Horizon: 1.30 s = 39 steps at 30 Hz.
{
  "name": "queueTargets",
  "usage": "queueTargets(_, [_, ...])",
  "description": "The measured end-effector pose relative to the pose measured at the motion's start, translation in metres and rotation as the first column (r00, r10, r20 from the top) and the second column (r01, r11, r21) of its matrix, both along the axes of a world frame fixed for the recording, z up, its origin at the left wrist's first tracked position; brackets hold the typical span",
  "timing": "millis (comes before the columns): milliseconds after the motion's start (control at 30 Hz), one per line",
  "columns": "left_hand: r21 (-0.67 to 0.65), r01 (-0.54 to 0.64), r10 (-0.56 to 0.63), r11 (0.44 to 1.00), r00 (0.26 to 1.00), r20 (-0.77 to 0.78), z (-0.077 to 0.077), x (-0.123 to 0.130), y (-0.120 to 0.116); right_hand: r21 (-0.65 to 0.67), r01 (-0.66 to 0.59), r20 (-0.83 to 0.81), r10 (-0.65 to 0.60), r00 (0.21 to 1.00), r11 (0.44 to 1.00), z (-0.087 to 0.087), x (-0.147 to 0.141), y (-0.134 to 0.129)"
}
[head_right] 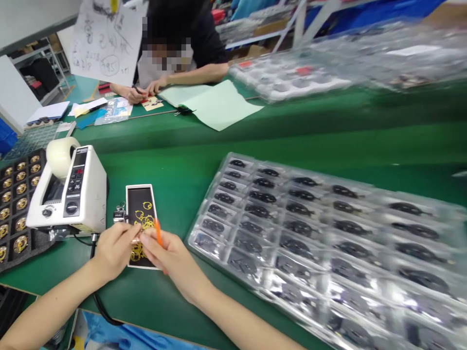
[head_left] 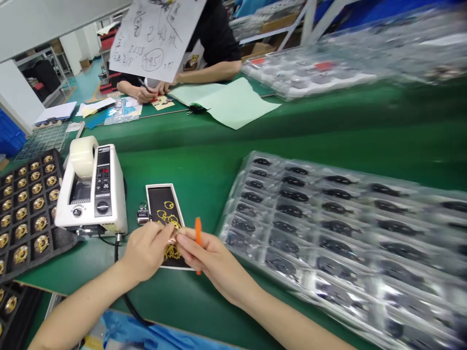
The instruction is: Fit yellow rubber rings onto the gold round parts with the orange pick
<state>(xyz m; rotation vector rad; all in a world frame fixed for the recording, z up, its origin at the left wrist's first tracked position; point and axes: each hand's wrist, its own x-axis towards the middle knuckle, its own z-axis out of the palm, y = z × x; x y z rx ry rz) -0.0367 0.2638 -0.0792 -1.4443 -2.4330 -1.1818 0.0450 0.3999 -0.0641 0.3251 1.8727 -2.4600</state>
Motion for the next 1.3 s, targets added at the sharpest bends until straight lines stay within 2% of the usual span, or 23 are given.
queueTargets(67, [-0.063, 0.0, -0.002, 0.998, 1.0, -0.031, -0.001, 0.004, 0.001, -0.013, 0.015, 0.013, -0.015, 1.0, 1.0, 0.0, 0.002, 0.001])
queueTargets(133, [-0.043, 0.024, -0.025, 0.999, 1.0, -0.011, 0.005, 0.01, 0.002, 0.033, 0.047, -0.007, -0.046, 0.999, 0.998, 0.002, 0.004, 0.008])
queueTargets(200, [0.056, 0.0, -0.003, 0.998, 0.998, 0.064, 0.012, 0.018, -0.002, 0.147, 0.104, -0.054, -0.097, 0.994, 0.984, 0.003, 0.005, 0.018])
queueTargets(267, [0.191, -0.138, 0.082, 0.972, 0.958, 0.274, 0.016, 0.027, -0.013, 0.316, 0.208, -0.132, -0.174, 0.976, 0.926, 0.005, 0.005, 0.027])
queueTargets(300, [0.242, -0.231, 0.105, 0.942, 0.892, 0.44, 0.016, 0.03, -0.022, 0.392, 0.259, -0.176, -0.205, 0.963, 0.883, 0.005, 0.005, 0.03])
queueTargets(333, [0.275, -0.331, 0.097, 0.903, 0.78, 0.619, 0.014, 0.032, -0.031, 0.453, 0.292, -0.214, -0.216, 0.953, 0.842, 0.005, 0.005, 0.031])
queueTargets(367, [0.289, -0.426, 0.054, 0.857, 0.632, 0.773, 0.011, 0.032, -0.042, 0.497, 0.304, -0.241, -0.207, 0.948, 0.812, 0.004, 0.005, 0.031])
queueTargets(400, [0.291, -0.517, -0.002, 0.805, 0.488, 0.873, 0.008, 0.031, -0.052, 0.528, 0.3, -0.258, -0.186, 0.948, 0.794, 0.003, 0.005, 0.03])
queueTargets(433, [0.285, -0.605, -0.047, 0.743, 0.377, 0.925, 0.005, 0.028, -0.063, 0.55, 0.286, -0.265, -0.16, 0.951, 0.785, 0.002, 0.006, 0.028])
queueTargets(467, [0.273, -0.68, -0.07, 0.68, 0.311, 0.948, 0.004, 0.024, -0.072, 0.566, 0.269, -0.268, -0.134, 0.954, 0.779, 0.0, 0.006, 0.025])
queueTargets(533, [0.25, -0.771, -0.056, 0.585, 0.269, 0.961, 0.004, 0.014, -0.086, 0.585, 0.263, -0.276, -0.117, 0.954, 0.767, -0.003, 0.007, 0.021])
queueTargets(633, [0.234, -0.802, 0.042, 0.55, 0.306, 0.951, 0.015, 0.004, -0.093, 0.592, 0.262, -0.283, -0.107, 0.953, 0.762, -0.003, 0.006, 0.02])
queueTargets(700, [0.248, -0.812, 0.117, 0.528, 0.359, 0.926, 0.027, 0.005, -0.092, 0.582, 0.255, -0.282, -0.102, 0.954, 0.772, -0.002, 0.005, 0.022])
queueTargets(767, [0.305, -0.804, 0.221, 0.511, 0.466, 0.857, 0.04, 0.009, -0.091, 0.557, 0.256, -0.288, -0.106, 0.952, 0.79, 0.0, 0.003, 0.024])
queueTargets(800, [0.351, -0.775, 0.288, 0.525, 0.55, 0.784, 0.047, 0.012, -0.091, 0.543, 0.259, -0.295, -0.107, 0.949, 0.799, 0.0, 0.003, 0.025])
queueTargets(833, [0.391, -0.727, 0.362, 0.565, 0.644, 0.674, 0.054, 0.015, -0.091, 0.528, 0.26, -0.305, -0.105, 0.946, 0.809, 0.0, 0.002, 0.026])
queueTargets(900, [0.382, -0.592, 0.455, 0.71, 0.799, 0.392, 0.066, 0.018, -0.091, 0.503, 0.249, -0.325, -0.085, 0.942, 0.828, -0.002, 0.001, 0.027])
queueTargets(967, [0.233, -0.481, 0.453, 0.845, 0.876, 0.164, 0.076, 0.015, -0.09, 0.479, 0.233, -0.343, -0.063, 0.937, 0.847, -0.002, 0.0, 0.027])
queueTargets(1000, [0.138, -0.449, 0.439, 0.883, 0.893, 0.096, 0.08, 0.012, -0.088, 0.466, 0.224, -0.35, -0.054, 0.935, 0.856, -0.002, -0.001, 0.026])
queueTargets(1067, [-0.01, -0.42, 0.42, 0.907, 0.907, 0.02, 0.087, 0.005, -0.084, 0.436, 0.193, -0.353, -0.03, 0.935, 0.879, 0.001, -0.001, 0.026])
queueTargets(1133, [-0.082, -0.404, 0.405, 0.911, 0.914, -0.001, 0.095, 0.0, -0.08, 0.386, 0.139, -0.335, -0.001, 0.942, 0.912, 0.005, -0.002, 0.026])
queueTargets(1200, [-0.079, -0.359, 0.362, 0.93, 0.931, 0.033, 0.102, -0.003, -0.074, 0.311, 0.068, -0.293, 0.027, 0.956, 0.948, 0.01, -0.002, 0.025])
queueTargets(1300, [-0.025, -0.173, 0.174, 0.985, 0.956, 0.234, 0.106, -0.002, -0.058, 0.17, -0.015, -0.217, 0.053, 0.975, 0.985, 0.015, -0.002, 0.025])
